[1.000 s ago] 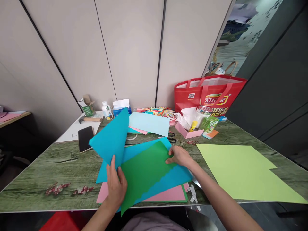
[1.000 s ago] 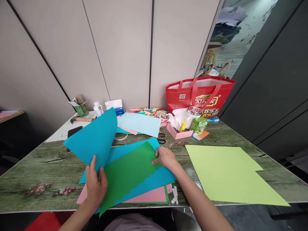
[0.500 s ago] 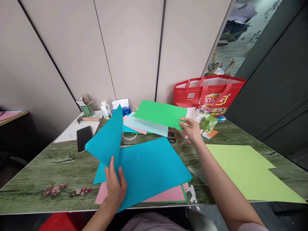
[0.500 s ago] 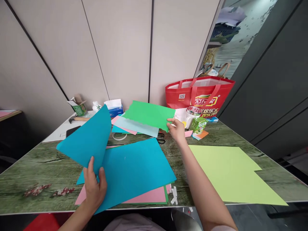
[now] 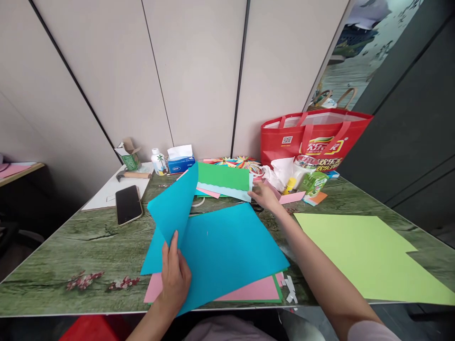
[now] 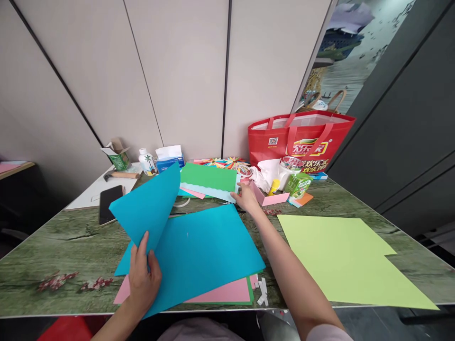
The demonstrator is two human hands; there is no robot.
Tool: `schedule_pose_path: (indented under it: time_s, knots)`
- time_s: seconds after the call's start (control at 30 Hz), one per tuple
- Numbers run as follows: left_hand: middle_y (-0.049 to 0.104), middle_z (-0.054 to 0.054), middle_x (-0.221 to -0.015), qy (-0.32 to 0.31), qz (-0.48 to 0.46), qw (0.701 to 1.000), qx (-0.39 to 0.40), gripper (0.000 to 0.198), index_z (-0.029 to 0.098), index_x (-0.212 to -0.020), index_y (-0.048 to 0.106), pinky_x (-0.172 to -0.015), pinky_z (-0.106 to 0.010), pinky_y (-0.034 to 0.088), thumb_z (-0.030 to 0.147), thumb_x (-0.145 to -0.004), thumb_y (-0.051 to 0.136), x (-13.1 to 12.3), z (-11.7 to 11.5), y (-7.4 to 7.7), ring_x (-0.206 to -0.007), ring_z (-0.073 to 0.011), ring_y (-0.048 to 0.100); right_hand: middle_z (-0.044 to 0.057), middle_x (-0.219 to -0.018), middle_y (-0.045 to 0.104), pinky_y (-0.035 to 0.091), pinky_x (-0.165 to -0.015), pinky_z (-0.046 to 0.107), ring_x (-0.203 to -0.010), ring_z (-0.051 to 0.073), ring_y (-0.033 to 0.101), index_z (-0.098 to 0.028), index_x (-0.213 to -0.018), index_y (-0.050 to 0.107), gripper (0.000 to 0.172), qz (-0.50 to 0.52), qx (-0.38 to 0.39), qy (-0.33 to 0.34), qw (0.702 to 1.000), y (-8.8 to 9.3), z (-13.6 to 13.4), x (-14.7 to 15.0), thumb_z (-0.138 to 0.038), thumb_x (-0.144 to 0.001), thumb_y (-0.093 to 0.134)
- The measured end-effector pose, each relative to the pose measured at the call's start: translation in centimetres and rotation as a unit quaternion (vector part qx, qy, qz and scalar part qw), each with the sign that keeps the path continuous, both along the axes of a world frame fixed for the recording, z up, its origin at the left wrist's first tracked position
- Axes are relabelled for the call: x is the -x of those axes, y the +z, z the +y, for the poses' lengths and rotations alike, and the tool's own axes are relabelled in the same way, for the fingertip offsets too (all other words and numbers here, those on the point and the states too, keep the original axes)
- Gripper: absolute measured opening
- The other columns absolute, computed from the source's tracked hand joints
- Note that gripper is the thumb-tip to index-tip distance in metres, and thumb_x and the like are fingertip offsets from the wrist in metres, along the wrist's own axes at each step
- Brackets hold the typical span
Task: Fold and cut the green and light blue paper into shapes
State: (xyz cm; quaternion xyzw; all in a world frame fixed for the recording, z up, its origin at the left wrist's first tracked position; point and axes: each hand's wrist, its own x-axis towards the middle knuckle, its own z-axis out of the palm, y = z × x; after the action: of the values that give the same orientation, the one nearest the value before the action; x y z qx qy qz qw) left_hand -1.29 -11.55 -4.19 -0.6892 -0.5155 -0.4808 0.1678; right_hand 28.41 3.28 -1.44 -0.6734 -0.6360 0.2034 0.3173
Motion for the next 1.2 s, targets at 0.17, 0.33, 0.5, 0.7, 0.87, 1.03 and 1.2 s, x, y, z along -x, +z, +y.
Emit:
schedule_pose_path:
  time_s: [0.17, 0.33, 0.5, 0.7, 0.87, 1.03, 1.2]
  knots:
    - [0.057, -0.012, -0.123, -0.009, 0.003, 1.000, -0.003, 0.071, 0.027, -0.144, 0.017, -0.091, -0.046, 0.046, 0.000, -0.084, 0.043, -0.1, 0.1, 0.2, -0.100, -0.0261, 0.061, 0.005, -0.079, 0.066, 0.045, -0.056, 0.026, -0.068, 0.021, 0.062, -0.015, -0.096, 0.063, 0.041, -0.004, 0.100, 0.011, 0.995, -1.9, -7.3, -2.2, -0.035, -0.062, 0.073]
    - [0.062, -0.011, -0.116, -0.025, 0.028, 0.999, 0.000, 0.069, 0.029, -0.144, 0.018, -0.083, -0.038, 0.052, 0.000, -0.085, 0.040, 0.2, 0.3, -0.2, -0.096, -0.0234, 0.064, 0.003, -0.073, 0.064, 0.043, -0.054, 0.025, -0.066, 0.019, 0.061, -0.014, -0.098, 0.061, 0.044, 0.014, 0.121, 0.017, 0.992, -2.8, -11.4, -2.3, -0.034, -0.060, 0.071]
    - [0.062, -0.011, -0.117, -0.064, 0.071, 0.995, -0.004, 0.063, 0.025, -0.143, 0.023, -0.079, -0.030, 0.052, 0.003, -0.086, 0.038, 0.8, 0.5, -0.9, -0.120, -0.0262, 0.049, 0.004, -0.074, 0.064, 0.042, -0.057, 0.027, -0.065, 0.018, 0.058, -0.017, -0.078, 0.060, 0.021, 0.031, 0.096, 0.017, 0.995, -2.0, -12.2, -1.8, -0.033, -0.066, 0.064]
    - [0.064, -0.014, -0.114, -0.057, 0.053, 0.997, 0.011, 0.060, 0.022, -0.143, 0.024, -0.067, -0.023, 0.053, 0.004, -0.087, 0.038, 0.5, 0.5, -0.7, -0.118, -0.0239, 0.052, -0.001, -0.059, 0.054, 0.035, -0.050, 0.024, -0.056, 0.015, 0.050, -0.020, -0.064, 0.050, 0.026, 0.069, 0.085, 0.040, 0.993, -1.6, -13.1, -1.6, -0.043, -0.071, 0.058]
    - [0.058, -0.013, -0.124, -0.069, 0.052, 0.996, 0.029, 0.061, 0.024, -0.142, 0.025, -0.071, -0.026, 0.053, 0.005, -0.087, 0.039, 0.9, 0.4, -0.5, -0.120, -0.0257, 0.049, -0.004, -0.050, 0.045, 0.031, -0.046, 0.024, -0.050, 0.013, 0.044, -0.020, -0.057, 0.044, 0.034, 0.109, 0.100, 0.035, 0.988, -1.5, -13.7, -1.4, -0.049, -0.068, 0.058]
    - [0.047, -0.010, -0.137, -0.202, 0.198, 0.953, 0.107, 0.064, 0.024, -0.144, 0.017, -0.097, -0.038, 0.044, 0.000, -0.086, 0.030, 0.6, -0.7, 1.4, -0.127, -0.0226, 0.041, 0.000, -0.059, 0.059, 0.043, -0.047, 0.027, -0.053, 0.018, 0.057, -0.017, -0.098, 0.053, 0.043, 0.201, 0.142, 0.046, 0.968, -0.8, -14.5, -0.3, -0.052, -0.075, 0.045]
    - [0.037, -0.010, -0.143, -0.282, 0.286, 0.894, 0.201, 0.057, 0.020, -0.142, 0.023, -0.101, -0.044, 0.040, 0.020, -0.089, 0.044, -2.0, -2.9, 2.9, -0.129, -0.0259, 0.037, 0.003, -0.072, 0.066, 0.051, -0.055, 0.033, -0.065, 0.022, 0.063, -0.021, -0.130, 0.039, 0.062, 0.323, 0.121, 0.061, 0.937, 0.8, -15.0, 2.4, -0.046, -0.075, 0.055]
